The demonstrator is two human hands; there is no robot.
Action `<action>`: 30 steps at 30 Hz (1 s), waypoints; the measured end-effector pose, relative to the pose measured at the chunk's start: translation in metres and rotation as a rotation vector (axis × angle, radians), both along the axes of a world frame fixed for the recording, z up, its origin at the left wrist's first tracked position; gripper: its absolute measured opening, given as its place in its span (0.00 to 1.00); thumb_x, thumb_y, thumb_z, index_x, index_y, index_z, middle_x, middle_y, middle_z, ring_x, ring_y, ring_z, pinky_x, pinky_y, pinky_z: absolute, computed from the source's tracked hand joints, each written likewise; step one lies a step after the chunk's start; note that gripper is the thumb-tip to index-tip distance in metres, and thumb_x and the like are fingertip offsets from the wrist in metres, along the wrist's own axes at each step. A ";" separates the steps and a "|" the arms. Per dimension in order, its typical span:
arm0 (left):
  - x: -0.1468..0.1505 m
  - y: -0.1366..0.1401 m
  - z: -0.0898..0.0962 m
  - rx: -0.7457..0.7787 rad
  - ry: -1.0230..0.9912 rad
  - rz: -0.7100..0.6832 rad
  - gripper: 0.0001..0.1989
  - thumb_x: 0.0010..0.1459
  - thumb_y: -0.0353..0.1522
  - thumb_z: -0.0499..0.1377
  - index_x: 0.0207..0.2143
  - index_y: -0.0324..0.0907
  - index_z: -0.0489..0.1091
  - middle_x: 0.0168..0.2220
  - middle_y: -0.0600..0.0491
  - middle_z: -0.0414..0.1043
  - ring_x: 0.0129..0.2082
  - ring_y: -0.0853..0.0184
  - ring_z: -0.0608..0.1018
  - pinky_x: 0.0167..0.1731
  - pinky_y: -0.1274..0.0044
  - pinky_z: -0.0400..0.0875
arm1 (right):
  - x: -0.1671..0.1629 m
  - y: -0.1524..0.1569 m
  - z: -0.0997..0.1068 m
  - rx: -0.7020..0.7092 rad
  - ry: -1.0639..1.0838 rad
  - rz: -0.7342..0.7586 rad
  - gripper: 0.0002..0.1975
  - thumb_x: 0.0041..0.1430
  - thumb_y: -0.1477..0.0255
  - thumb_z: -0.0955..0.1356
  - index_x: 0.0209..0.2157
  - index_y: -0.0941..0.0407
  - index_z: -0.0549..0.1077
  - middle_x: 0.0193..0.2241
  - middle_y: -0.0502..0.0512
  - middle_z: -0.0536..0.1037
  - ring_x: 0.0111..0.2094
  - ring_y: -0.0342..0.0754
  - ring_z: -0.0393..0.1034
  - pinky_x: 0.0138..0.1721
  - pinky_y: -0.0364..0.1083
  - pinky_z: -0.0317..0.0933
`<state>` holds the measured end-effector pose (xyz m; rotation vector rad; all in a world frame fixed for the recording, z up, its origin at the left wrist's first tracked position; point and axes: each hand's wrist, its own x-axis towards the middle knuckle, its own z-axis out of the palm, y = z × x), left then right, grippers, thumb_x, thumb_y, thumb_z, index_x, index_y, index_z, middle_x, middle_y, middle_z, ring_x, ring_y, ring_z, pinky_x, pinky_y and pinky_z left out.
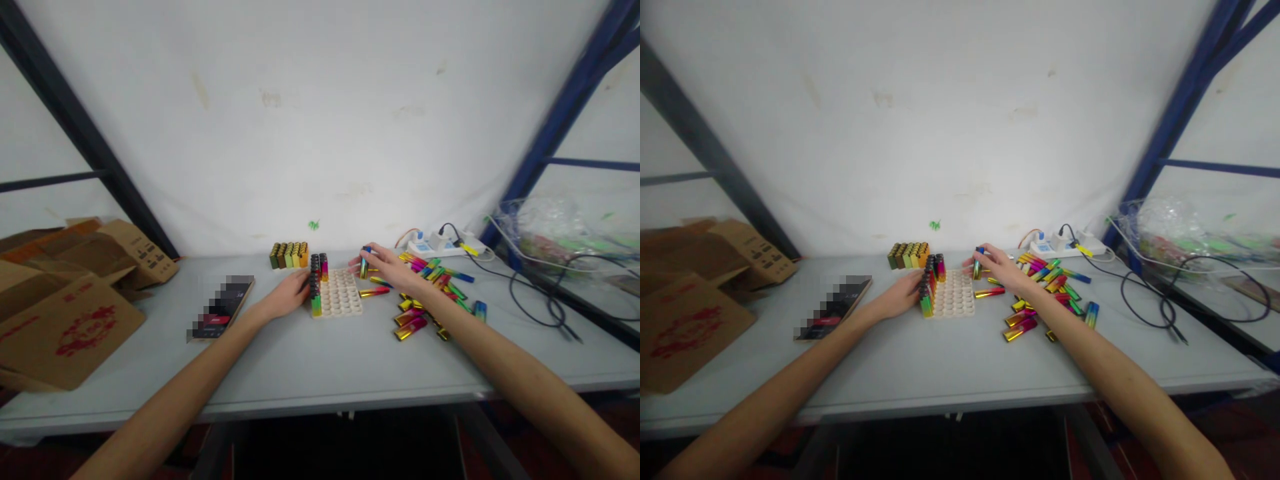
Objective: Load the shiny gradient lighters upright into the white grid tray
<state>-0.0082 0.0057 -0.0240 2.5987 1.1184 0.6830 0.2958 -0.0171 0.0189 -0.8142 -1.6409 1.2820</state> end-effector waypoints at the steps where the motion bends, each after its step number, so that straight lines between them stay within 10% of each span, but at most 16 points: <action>1: 0.000 0.000 0.000 -0.002 -0.001 -0.001 0.19 0.63 0.31 0.50 0.54 0.36 0.70 0.56 0.39 0.73 0.58 0.56 0.74 0.64 0.63 0.65 | -0.004 -0.004 -0.001 -0.018 0.047 0.041 0.18 0.64 0.53 0.69 0.39 0.53 0.66 0.35 0.51 0.76 0.36 0.46 0.73 0.41 0.48 0.69; 9: 0.001 0.001 -0.001 -0.003 -0.011 -0.001 0.20 0.62 0.31 0.51 0.55 0.37 0.70 0.57 0.41 0.73 0.58 0.56 0.74 0.64 0.64 0.65 | -0.029 -0.027 0.001 -0.032 0.082 0.001 0.19 0.63 0.50 0.68 0.37 0.51 0.63 0.22 0.40 0.54 0.19 0.38 0.45 0.17 0.38 0.42; 18: 0.002 -0.001 0.003 -0.016 -0.046 -0.023 0.20 0.62 0.32 0.52 0.54 0.39 0.70 0.57 0.42 0.74 0.58 0.56 0.74 0.63 0.64 0.66 | -0.034 -0.023 -0.014 0.359 -0.317 -0.398 0.25 0.65 0.52 0.62 0.22 0.54 0.57 0.20 0.45 0.56 0.25 0.42 0.53 0.27 0.44 0.46; 30: 0.000 0.002 -0.001 -0.017 -0.016 -0.021 0.20 0.63 0.32 0.52 0.55 0.39 0.70 0.57 0.42 0.73 0.58 0.56 0.74 0.64 0.64 0.65 | -0.039 -0.023 -0.015 0.373 -0.424 -0.423 0.20 0.66 0.56 0.61 0.24 0.53 0.59 0.21 0.46 0.60 0.26 0.44 0.56 0.29 0.44 0.49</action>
